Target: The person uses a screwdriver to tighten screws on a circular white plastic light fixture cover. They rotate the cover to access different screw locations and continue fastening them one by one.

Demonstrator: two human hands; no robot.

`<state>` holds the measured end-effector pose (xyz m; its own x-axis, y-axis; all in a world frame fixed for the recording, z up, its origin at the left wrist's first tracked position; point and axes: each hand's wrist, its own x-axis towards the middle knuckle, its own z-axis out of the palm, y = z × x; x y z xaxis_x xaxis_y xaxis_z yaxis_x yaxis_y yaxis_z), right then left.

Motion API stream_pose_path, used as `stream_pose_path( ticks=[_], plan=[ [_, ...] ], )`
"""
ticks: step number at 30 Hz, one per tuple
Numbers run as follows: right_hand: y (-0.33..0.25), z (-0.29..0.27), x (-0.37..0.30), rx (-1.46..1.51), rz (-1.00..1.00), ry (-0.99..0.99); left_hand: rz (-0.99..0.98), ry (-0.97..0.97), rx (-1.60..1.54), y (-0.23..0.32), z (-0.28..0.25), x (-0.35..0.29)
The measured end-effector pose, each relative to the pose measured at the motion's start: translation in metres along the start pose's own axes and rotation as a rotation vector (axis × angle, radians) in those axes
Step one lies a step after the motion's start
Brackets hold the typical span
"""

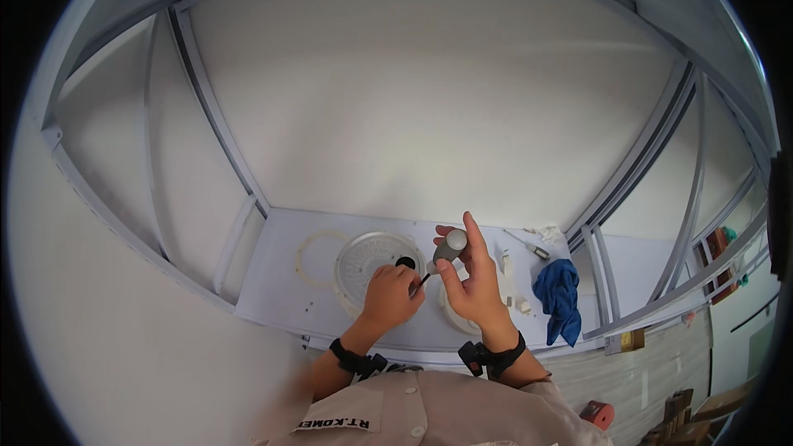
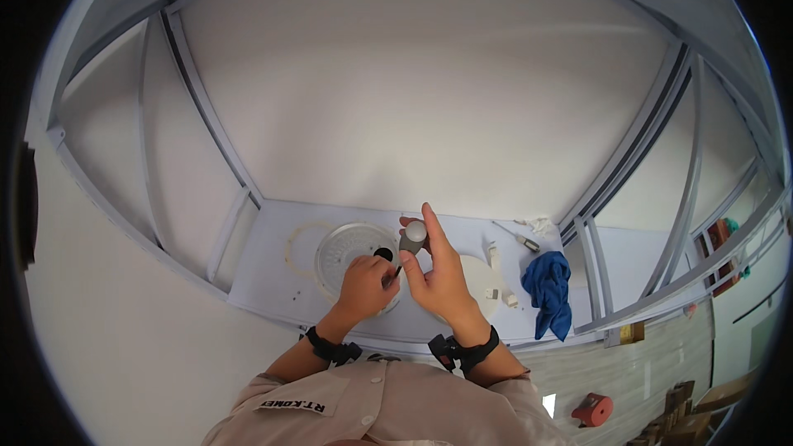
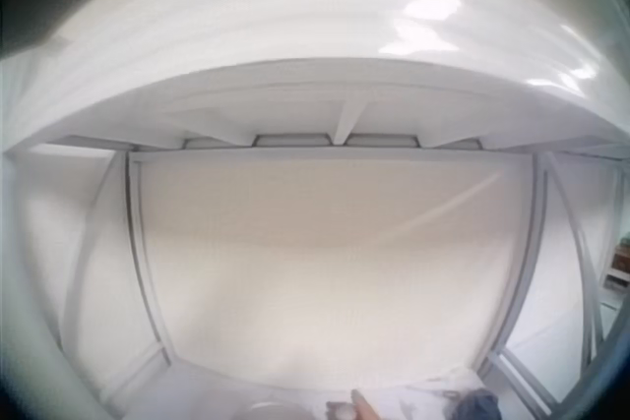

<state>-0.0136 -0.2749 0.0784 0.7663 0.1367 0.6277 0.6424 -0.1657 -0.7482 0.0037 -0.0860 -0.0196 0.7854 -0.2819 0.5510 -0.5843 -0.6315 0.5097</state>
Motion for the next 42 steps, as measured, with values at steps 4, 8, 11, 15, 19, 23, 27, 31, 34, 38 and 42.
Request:
stream_pose_path(
  ticks=[4, 8, 11, 15, 19, 23, 27, 31, 34, 38, 42],
  plan=[
    [0.001, -0.001, -0.001, -0.007, -0.063, 0.014, 0.035, 0.032, 0.003, -0.002, -0.002, 0.001],
    [0.001, -0.003, -0.001, 0.104, -0.075, 0.152, 0.071, 0.070, 0.048, 0.001, -0.001, 0.004],
    [-0.002, -0.007, -0.001, 0.133, -0.075, 0.237, 0.041, 0.051, 0.041, 0.001, -0.005, 0.004],
    [0.005, -0.015, -0.003, 0.077, -0.095, 0.275, -0.072, -0.005, -0.051, -0.003, -0.009, 0.005],
    [0.006, -0.014, -0.008, 0.130, -0.102, 0.297, -0.088, -0.037, -0.021, -0.005, -0.021, 0.003],
    [0.033, -0.016, -0.018, 0.126, -0.022, 0.215, -0.026, 0.049, 0.042, -0.008, -0.033, -0.007],
    [0.029, -0.002, -0.013, -0.074, 0.269, 0.029, -0.034, 0.094, 0.089, -0.017, -0.040, -0.018],
    [0.050, 0.019, -0.020, -0.352, 0.339, -0.065, -0.032, 0.103, 0.118, -0.021, -0.040, -0.024],
    [0.076, 0.025, -0.028, -0.492, 0.371, -0.114, -0.028, 0.112, 0.109, -0.020, -0.041, -0.025],
    [0.089, 0.031, -0.032, -0.552, 0.450, -0.109, -0.047, 0.125, 0.074, -0.024, -0.045, -0.025],
    [0.087, 0.032, -0.031, -0.514, 0.500, -0.133, -0.158, 0.285, 0.247, -0.036, -0.051, -0.027]
  ],
)
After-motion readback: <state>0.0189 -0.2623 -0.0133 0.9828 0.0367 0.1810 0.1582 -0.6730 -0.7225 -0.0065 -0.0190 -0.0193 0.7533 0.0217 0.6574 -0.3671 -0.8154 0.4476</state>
